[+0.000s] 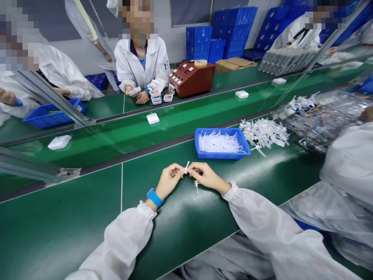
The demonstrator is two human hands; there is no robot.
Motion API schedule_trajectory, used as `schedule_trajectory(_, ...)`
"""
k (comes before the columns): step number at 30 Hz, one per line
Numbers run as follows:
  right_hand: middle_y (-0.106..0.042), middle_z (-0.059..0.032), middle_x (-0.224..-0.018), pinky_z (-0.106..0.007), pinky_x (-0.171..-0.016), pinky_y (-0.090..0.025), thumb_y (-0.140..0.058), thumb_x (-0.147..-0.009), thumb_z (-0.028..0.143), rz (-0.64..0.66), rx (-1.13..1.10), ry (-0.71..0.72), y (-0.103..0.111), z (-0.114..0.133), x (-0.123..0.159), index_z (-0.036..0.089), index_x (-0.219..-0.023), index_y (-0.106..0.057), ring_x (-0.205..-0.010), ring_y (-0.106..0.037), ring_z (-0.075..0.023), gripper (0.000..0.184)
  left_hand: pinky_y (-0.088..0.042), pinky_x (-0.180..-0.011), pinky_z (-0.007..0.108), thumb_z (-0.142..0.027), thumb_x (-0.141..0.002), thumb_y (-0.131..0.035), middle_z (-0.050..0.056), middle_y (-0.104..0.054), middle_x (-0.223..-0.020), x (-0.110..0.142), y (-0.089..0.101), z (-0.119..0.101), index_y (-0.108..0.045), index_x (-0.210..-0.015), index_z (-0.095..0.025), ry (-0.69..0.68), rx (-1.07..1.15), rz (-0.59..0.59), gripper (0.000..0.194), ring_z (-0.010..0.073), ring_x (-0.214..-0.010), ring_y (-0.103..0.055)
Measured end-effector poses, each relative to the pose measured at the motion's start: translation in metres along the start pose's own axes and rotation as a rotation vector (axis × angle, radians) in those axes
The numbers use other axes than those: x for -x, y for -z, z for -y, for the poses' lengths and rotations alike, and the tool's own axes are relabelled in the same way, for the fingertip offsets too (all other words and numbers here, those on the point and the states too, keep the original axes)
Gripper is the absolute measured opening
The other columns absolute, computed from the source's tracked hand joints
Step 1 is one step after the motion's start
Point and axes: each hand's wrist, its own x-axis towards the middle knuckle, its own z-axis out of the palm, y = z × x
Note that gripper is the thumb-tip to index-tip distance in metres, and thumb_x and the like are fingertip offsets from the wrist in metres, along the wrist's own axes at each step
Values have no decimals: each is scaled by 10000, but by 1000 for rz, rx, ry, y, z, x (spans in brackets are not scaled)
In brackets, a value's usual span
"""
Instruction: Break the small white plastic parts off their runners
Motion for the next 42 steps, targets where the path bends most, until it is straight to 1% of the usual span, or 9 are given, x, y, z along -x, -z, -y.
schedule_trajectory(9,-562,-8,-696,-208,-532,-368,-472,-907,357,-6,-1,17,0,-1,0,135,-807,-625,-569,-463,-91,288,-489,-643,264,-405,-801,-632,33,-646,-729,0,0,0,-634,-777,-149,-20,-39,13,257,138,-657,-587)
schedule_trajectory(14,-563,-3,-694,-201,-535,-370,-468,-914,363,-36,-15,17,0,-2,-2,131,-814,-619,-573,-465,-86,295,-479,-621,246,-400,-798,-633,26,-643,-735,0,0,-3,-638,-795,-151,-16,-14,-17,249,134,-656,-585)
schedule_trajectory(19,-582,-12,-724,-211,-557,-371,-480,-918,337,-96,72,106,2,0,-2,137,-867,-653,-594,-472,-89,270,-464,-601,234,-411,-823,-595,17,-634,-699,-1,3,-8,-671,-829,-156,-49,-33,-65,267,126,-612,-555)
schedule_trajectory(22,-601,-31,-773,-225,-599,-392,-494,-915,347,-134,124,136,4,0,-1,148,-908,-674,-637,-490,-103,268,-466,-606,240,-415,-808,-612,14,-635,-690,-2,4,-8,-686,-865,-162,-50,-49,-93,270,134,-609,-551)
schedule_trajectory(25,-617,-35,-807,-220,-608,-408,-536,-892,376,-166,120,114,5,-4,0,153,-953,-678,-645,-495,-101,272,-477,-619,245,-436,-774,-649,25,-663,-750,-3,6,-4,-696,-888,-170,-48,-45,-104,293,144,-642,-563)
schedule_trajectory(28,-625,-19,-791,-197,-564,-403,-563,-873,380,-196,92,58,8,-7,2,148,-970,-668,-588,-480,-80,273,-490,-635,248,-458,-744,-677,27,-674,-800,-6,8,1,-700,-920,-177,-39,-13,-128,333,149,-674,-567)
schedule_trajectory(32,-632,-2,-758,-177,-548,-402,-574,-863,367,-200,82,16,12,-9,10,144,-987,-652,-576,-504,-74,266,-501,-609,246,-488,-683,-723,21,-671,-801,-8,10,3,-707,-914,-179,6,51,-141,386,150,-677,-553)
schedule_trajectory(37,-613,16,-676,-178,-559,-385,-559,-876,366,-173,179,86,14,-4,25,144,-906,-661,-559,-502,-76,246,-515,-600,256,-482,-653,-750,30,-687,-839,0,4,-6,-712,-893,-185,22,89,-104,384,155,-684,-564)
schedule_trajectory(42,-623,-5,-723,-186,-562,-389,-575,-868,360,-157,188,118,14,-2,38,140,-880,-669,-598,-497,-89,240,-527,-619,300,-500,-664,-731,45,-693,-810,11,-1,-13,-706,-939,-175,-16,50,-36,427,187,-690,-591)
